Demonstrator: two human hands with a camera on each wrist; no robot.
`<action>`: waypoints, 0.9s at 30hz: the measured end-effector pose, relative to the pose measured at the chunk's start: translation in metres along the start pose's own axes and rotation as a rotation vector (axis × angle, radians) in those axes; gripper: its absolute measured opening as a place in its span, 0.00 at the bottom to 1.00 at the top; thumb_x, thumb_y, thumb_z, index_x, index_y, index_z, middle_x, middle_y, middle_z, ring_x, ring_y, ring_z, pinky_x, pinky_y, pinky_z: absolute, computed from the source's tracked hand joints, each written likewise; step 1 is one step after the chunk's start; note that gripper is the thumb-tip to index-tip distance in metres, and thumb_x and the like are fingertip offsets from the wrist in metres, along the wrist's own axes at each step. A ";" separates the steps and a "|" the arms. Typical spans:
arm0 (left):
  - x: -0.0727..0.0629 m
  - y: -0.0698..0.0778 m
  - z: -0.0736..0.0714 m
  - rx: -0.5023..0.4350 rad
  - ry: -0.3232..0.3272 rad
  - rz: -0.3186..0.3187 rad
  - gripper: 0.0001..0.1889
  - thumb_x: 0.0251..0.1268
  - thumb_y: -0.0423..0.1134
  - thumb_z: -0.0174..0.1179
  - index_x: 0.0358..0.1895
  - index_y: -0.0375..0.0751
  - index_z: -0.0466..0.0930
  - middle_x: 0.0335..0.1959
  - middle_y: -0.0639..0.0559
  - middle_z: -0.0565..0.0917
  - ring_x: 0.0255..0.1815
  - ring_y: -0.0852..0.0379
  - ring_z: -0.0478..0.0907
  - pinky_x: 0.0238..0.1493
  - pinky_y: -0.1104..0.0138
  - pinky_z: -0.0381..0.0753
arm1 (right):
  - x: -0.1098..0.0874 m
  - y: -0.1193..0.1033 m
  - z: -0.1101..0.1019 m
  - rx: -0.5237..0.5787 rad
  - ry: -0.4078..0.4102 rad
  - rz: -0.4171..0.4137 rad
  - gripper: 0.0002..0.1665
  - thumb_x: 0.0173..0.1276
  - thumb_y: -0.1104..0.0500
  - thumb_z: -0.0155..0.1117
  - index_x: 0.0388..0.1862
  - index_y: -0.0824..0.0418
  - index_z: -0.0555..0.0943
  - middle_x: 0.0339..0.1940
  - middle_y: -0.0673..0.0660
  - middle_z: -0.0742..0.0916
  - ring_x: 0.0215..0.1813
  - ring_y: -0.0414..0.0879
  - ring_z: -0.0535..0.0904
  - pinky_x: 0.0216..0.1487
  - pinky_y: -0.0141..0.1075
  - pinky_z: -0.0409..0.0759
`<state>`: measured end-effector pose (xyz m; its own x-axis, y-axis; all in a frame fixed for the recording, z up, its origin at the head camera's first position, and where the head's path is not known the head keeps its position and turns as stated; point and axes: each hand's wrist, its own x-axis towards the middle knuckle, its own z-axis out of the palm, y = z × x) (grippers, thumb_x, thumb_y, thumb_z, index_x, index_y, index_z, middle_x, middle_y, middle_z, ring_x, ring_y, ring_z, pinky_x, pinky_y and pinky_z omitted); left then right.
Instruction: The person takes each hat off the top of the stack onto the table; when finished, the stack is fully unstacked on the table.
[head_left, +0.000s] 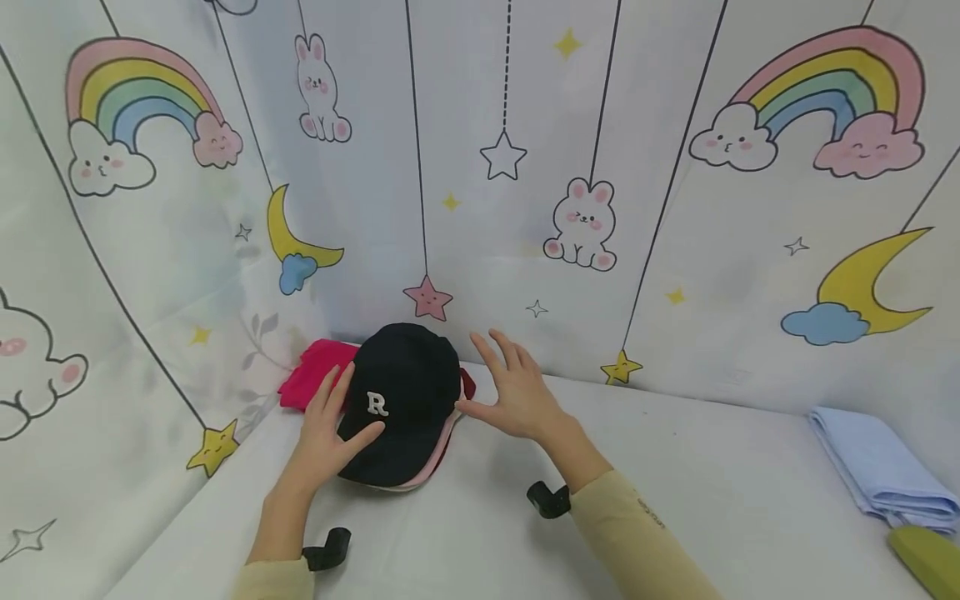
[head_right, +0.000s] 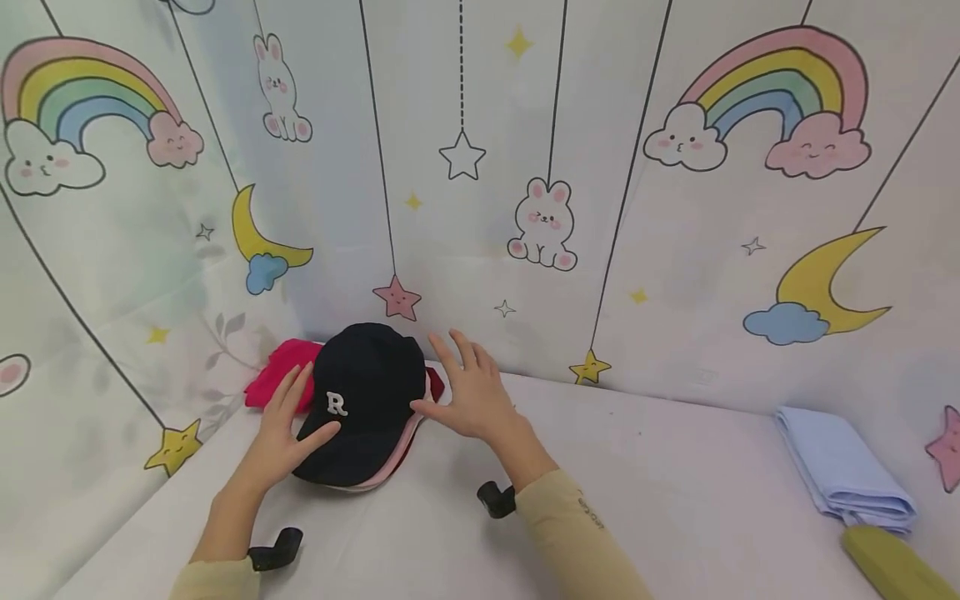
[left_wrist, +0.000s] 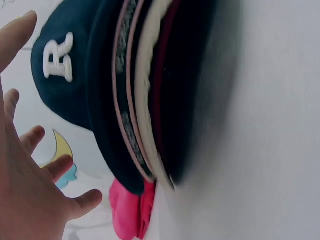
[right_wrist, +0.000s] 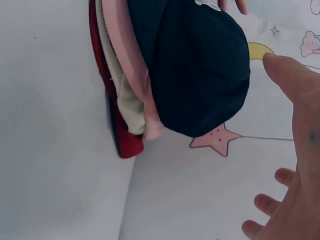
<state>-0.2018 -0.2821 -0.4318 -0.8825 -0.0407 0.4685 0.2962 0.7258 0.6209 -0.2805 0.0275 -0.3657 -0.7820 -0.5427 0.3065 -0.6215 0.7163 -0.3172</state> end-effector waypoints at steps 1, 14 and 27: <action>0.000 -0.002 -0.001 -0.006 -0.001 -0.004 0.52 0.57 0.48 0.72 0.82 0.49 0.50 0.79 0.36 0.52 0.76 0.32 0.49 0.63 0.27 0.54 | 0.002 -0.001 0.001 0.014 -0.002 0.004 0.59 0.64 0.29 0.63 0.84 0.42 0.45 0.83 0.56 0.51 0.78 0.62 0.51 0.72 0.64 0.56; -0.006 -0.021 -0.010 -0.019 -0.095 -0.114 0.53 0.59 0.53 0.72 0.82 0.47 0.49 0.76 0.35 0.57 0.74 0.34 0.55 0.66 0.34 0.62 | 0.035 -0.021 0.021 0.219 0.034 -0.007 0.55 0.66 0.36 0.68 0.83 0.46 0.52 0.76 0.58 0.62 0.72 0.58 0.59 0.66 0.58 0.70; -0.012 -0.034 -0.009 -0.040 -0.163 -0.193 0.48 0.61 0.53 0.71 0.78 0.38 0.57 0.63 0.35 0.73 0.52 0.41 0.75 0.47 0.55 0.81 | 0.058 -0.050 0.043 0.324 0.004 0.066 0.45 0.70 0.43 0.67 0.79 0.54 0.62 0.65 0.59 0.75 0.65 0.50 0.73 0.66 0.46 0.73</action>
<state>-0.1976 -0.3128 -0.4530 -0.9705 -0.0622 0.2330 0.1275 0.6875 0.7149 -0.2973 -0.0586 -0.3709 -0.8212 -0.4977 0.2792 -0.5529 0.5726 -0.6053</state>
